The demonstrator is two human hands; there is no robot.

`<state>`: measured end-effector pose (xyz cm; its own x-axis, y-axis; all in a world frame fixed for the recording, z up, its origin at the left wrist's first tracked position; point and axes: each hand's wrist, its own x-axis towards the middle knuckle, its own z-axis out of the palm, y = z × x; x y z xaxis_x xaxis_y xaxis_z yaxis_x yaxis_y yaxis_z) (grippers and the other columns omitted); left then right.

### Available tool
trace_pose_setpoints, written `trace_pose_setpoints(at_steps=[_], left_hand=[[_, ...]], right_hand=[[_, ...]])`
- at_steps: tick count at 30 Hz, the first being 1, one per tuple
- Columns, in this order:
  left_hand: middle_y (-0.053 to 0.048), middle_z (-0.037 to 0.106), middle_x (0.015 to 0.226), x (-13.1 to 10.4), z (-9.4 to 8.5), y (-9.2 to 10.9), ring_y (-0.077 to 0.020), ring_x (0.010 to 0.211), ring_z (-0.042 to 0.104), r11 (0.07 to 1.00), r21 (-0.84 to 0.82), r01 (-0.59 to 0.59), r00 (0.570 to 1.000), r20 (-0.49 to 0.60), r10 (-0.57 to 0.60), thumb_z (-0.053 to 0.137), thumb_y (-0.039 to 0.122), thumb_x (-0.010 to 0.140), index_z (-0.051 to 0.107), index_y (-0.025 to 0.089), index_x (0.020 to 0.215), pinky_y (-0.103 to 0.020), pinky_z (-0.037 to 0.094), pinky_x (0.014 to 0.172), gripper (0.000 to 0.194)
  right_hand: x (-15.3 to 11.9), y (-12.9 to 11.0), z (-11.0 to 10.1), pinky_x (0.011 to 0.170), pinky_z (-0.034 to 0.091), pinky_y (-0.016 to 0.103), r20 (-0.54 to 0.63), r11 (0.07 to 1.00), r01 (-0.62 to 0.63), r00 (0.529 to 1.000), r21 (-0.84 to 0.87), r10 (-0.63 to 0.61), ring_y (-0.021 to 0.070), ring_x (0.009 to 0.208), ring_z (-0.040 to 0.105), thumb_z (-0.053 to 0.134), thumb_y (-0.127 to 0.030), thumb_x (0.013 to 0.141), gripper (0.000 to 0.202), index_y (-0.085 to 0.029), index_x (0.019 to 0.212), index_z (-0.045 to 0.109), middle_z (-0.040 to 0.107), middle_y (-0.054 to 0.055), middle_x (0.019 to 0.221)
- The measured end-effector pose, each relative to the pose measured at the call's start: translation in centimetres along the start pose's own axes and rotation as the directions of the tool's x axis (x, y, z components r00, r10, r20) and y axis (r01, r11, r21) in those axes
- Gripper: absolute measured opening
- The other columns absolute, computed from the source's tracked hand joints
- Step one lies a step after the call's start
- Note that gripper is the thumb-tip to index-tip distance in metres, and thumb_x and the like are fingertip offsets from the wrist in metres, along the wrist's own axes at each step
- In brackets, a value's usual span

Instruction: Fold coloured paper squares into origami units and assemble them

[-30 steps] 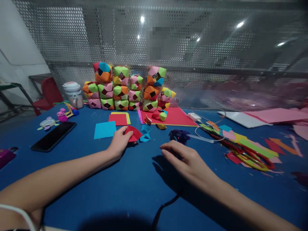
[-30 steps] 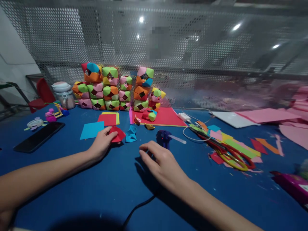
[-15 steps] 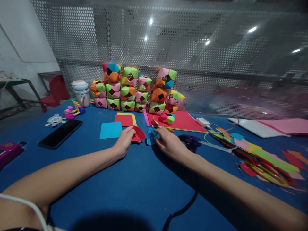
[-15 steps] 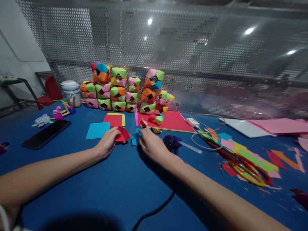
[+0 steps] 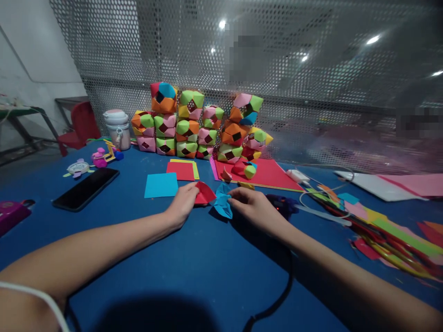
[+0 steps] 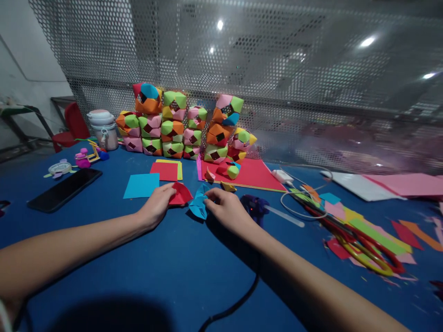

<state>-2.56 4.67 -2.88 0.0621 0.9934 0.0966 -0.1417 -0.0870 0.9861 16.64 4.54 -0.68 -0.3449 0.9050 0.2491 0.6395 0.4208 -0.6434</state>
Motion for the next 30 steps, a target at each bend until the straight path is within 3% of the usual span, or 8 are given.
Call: trace_pose_setpoints(at_steps=[4,8,12,18,26,30], left_hand=[[0.0,0.058,0.068,-0.2,0.0,-0.2,-0.0119,0.061,0.048,0.998,0.065,0.009,1.0,0.025,-0.01,0.044,0.018,0.071,0.06,0.014,0.073,-0.023,0.038,0.058,0.017],[0.0,0.058,0.072,-1.1,0.6,-0.1,-0.0125,0.067,0.048,0.999,0.029,0.027,0.992,0.119,-0.03,0.046,0.02,0.072,0.061,0.014,0.08,-0.023,0.038,0.062,0.018],[0.0,0.055,0.073,-2.5,1.7,0.8,-0.0118,0.068,0.048,0.987,-0.083,0.138,0.966,0.23,-0.116,0.049,0.022,0.073,0.059,0.014,0.077,-0.023,0.039,0.066,0.013],[0.002,0.052,0.075,-3.4,2.4,1.8,-0.01,0.072,0.049,0.952,-0.162,0.259,0.95,0.218,-0.222,0.054,0.024,0.073,0.058,0.016,0.073,-0.022,0.04,0.069,0.009],[0.001,0.053,0.079,-3.4,2.4,1.8,-0.01,0.072,0.05,0.956,-0.144,0.256,0.943,0.257,-0.213,0.049,0.02,0.075,0.063,0.017,0.089,-0.022,0.041,0.067,0.02],[0.001,0.053,0.074,-3.4,2.2,1.6,-0.0094,0.062,0.047,0.989,0.071,0.127,0.956,0.258,-0.141,0.054,0.024,0.075,0.063,0.017,0.095,-0.022,0.039,0.059,0.023]], right_hand=[[-1.0,-0.8,-0.4,0.053,0.04,0.024,0.026,0.971,-0.088,0.996,0.222,0.085,0.0122,0.057,0.051,0.054,-0.037,0.077,0.021,-0.017,0.08,0.06,0.059,0.0,0.066],[-1.5,-1.7,0.0,0.055,0.04,0.025,-0.034,0.944,-0.065,0.996,0.325,0.081,0.0124,0.058,0.05,0.055,-0.038,0.076,0.021,-0.017,0.077,0.058,0.056,-0.001,0.065],[-1.4,-1.7,1.0,0.054,0.039,0.025,-0.129,0.964,-0.028,0.99,0.264,0.064,0.0127,0.058,0.048,0.053,-0.036,0.077,0.017,-0.019,0.074,0.054,0.054,-0.001,0.064],[-1.4,-0.9,1.9,0.053,0.036,0.024,-0.197,0.987,0.021,0.98,0.16,0.011,0.0114,0.055,0.045,0.052,-0.028,0.076,0.011,-0.02,0.069,0.048,0.05,-0.003,0.061],[-1.6,-1.0,2.0,0.052,0.033,0.024,-0.163,0.983,-0.046,0.984,0.177,0.076,0.0113,0.054,0.042,0.05,-0.029,0.076,0.015,-0.021,0.065,0.044,0.046,-0.004,0.059],[-1.6,-1.3,2.1,0.052,0.033,0.024,-0.172,0.983,-0.041,0.983,0.177,0.072,0.0112,0.054,0.042,0.051,-0.031,0.077,0.019,-0.021,0.064,0.043,0.046,-0.004,0.058]])
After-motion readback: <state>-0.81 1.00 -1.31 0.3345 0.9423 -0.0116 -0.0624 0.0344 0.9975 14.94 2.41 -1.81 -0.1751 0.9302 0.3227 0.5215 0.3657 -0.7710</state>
